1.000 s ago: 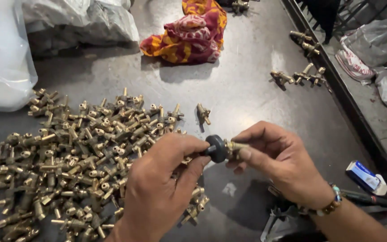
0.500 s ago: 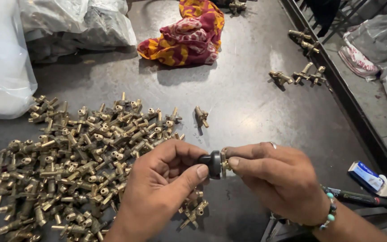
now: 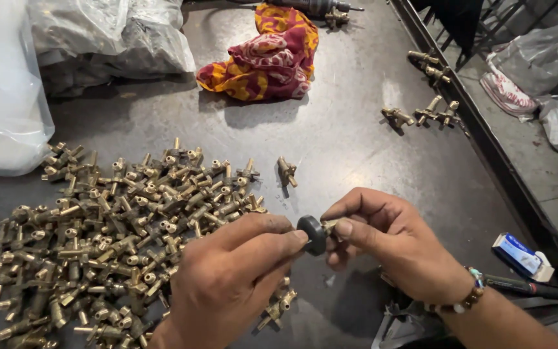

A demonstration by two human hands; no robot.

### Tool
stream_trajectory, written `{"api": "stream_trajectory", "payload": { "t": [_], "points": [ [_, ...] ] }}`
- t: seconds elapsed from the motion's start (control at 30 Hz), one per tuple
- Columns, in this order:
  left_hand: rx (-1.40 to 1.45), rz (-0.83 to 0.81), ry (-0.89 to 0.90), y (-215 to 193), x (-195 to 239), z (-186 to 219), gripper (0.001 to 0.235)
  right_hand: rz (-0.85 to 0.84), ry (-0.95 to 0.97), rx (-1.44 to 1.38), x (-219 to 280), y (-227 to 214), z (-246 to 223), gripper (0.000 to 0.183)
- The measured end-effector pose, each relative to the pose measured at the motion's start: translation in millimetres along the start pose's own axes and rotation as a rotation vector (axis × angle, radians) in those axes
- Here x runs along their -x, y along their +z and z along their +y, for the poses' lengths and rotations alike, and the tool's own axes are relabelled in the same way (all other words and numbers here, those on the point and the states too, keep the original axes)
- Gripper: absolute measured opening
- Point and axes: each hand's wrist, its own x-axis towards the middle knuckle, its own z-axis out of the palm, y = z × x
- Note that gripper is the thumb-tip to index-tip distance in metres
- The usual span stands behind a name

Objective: Assemble small components onto brass valves and sort them into plastic bags.

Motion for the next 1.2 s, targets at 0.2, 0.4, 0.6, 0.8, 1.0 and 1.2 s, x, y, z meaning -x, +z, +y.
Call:
{"api": "stream_trajectory", "payload": {
  "t": [0.2,0.4,0.6,0.8,1.0,1.2],
  "points": [
    [-0.02,0.229,-0.085,-0.6,2.1,-8.5,0.019,0.155,-0.336,0.121,-8.5,-7.6,13.2,0.022],
    [-0.035,0.29,-0.115,-8.8,-1.8,2.7,0.021,0.005,-0.379,0.382,1.0,7.9,-3.1,0.056],
    [-0.049,0.203,-0.222,-7.5,-1.3,1.6,0.019,-0.217,-0.496,1.36,-26.1,42.0,-22.0,0.145],
    [-0.097,0.221,-0.165,0.4,-3.3,-1.6,0.023,-0.344,-0.65,1.174,-42.1,58.9,8.9,0.097],
    [-0.146,0.194,-0.043,1.7,10.9,-34.8,0.026,-0.337,-0.908,1.498,-48.6,58.2,22.6,0.064],
    [-0.092,0.203,-0.181,6.9,50.7,-91.8,0.028,0.024,-0.744,1.364,-47.9,-14.1,-17.0,0.065]
  ]
}}
